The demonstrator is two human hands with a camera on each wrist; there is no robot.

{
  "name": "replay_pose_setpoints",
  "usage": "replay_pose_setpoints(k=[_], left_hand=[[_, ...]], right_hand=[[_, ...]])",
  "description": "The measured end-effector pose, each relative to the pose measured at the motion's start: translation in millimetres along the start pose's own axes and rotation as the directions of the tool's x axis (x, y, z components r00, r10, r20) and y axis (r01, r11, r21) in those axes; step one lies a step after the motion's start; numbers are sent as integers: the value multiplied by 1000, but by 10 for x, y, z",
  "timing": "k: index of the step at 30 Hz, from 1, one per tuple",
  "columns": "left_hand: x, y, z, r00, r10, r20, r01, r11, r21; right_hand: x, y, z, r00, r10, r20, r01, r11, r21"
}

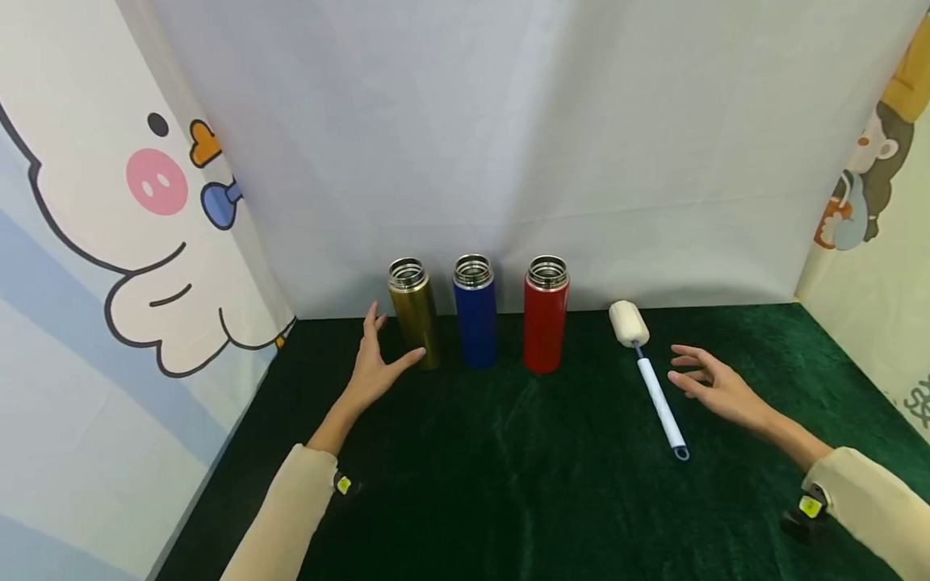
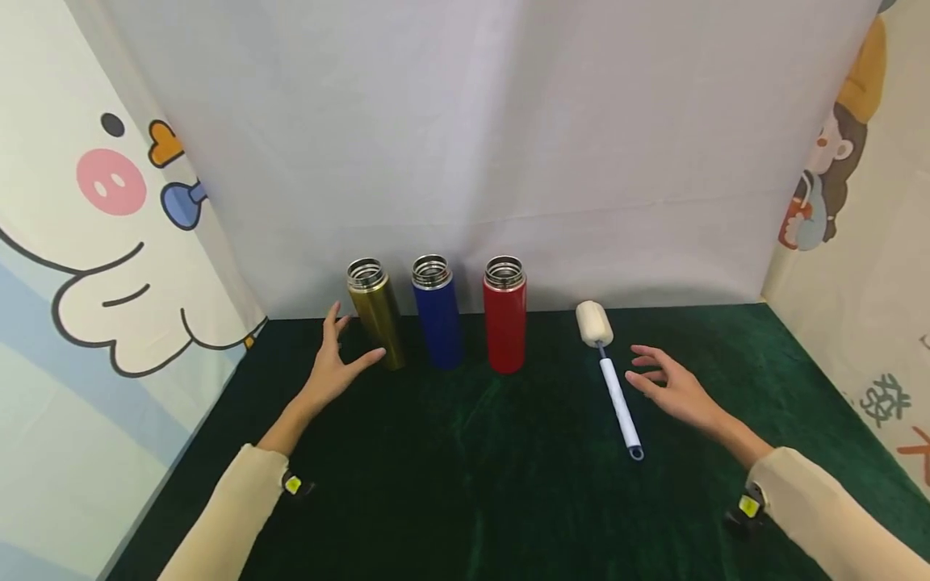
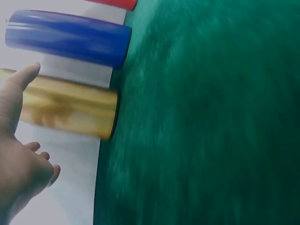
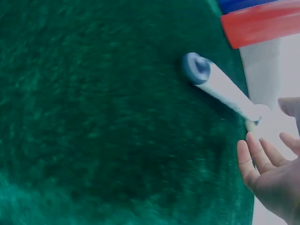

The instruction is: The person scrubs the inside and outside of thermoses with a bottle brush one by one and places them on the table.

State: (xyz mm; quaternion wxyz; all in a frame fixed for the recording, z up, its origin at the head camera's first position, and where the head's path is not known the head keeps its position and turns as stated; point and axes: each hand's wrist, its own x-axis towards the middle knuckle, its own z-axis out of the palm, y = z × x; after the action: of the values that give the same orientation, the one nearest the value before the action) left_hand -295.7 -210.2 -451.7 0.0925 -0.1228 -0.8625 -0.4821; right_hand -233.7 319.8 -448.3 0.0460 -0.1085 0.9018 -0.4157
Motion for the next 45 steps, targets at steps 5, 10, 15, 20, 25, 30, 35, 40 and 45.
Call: replay_pose_setpoints(k=[5,10,15,20,25,30,35,40,45], left_hand=[[135,52,234,1000,-13,-27,11,997,-80],[166,91,288,996,-2,-91,-11,991,-134],[150,115,251,994,12,-113,-25,994,-109],[21,149,211,995,28,-91,-36,995,-91],[-190,224,176,996,82,-41,-85,993,-87],[-394,415,224,987,160,26,-156,980,-125],[-542,700,411,961,243,130,-212,954,-213],[-666,910,643,937,265,228,-192,935,-296],[-719,988,838,912,271,307,-171,933,-317]], right_hand=[[11,53,93,997,43,60,-45,998,38],[26,37,118,987,97,125,-106,992,69],[63,-3,109,979,131,153,-144,986,78],[92,-10,94,968,157,195,-179,978,103],[103,-19,69,961,169,220,-199,973,120],[111,-33,69,964,173,203,-195,977,90],[137,-73,92,965,200,172,-211,976,47],[177,-108,56,952,230,202,-249,966,72],[150,-105,-5,936,236,262,-289,939,185]])
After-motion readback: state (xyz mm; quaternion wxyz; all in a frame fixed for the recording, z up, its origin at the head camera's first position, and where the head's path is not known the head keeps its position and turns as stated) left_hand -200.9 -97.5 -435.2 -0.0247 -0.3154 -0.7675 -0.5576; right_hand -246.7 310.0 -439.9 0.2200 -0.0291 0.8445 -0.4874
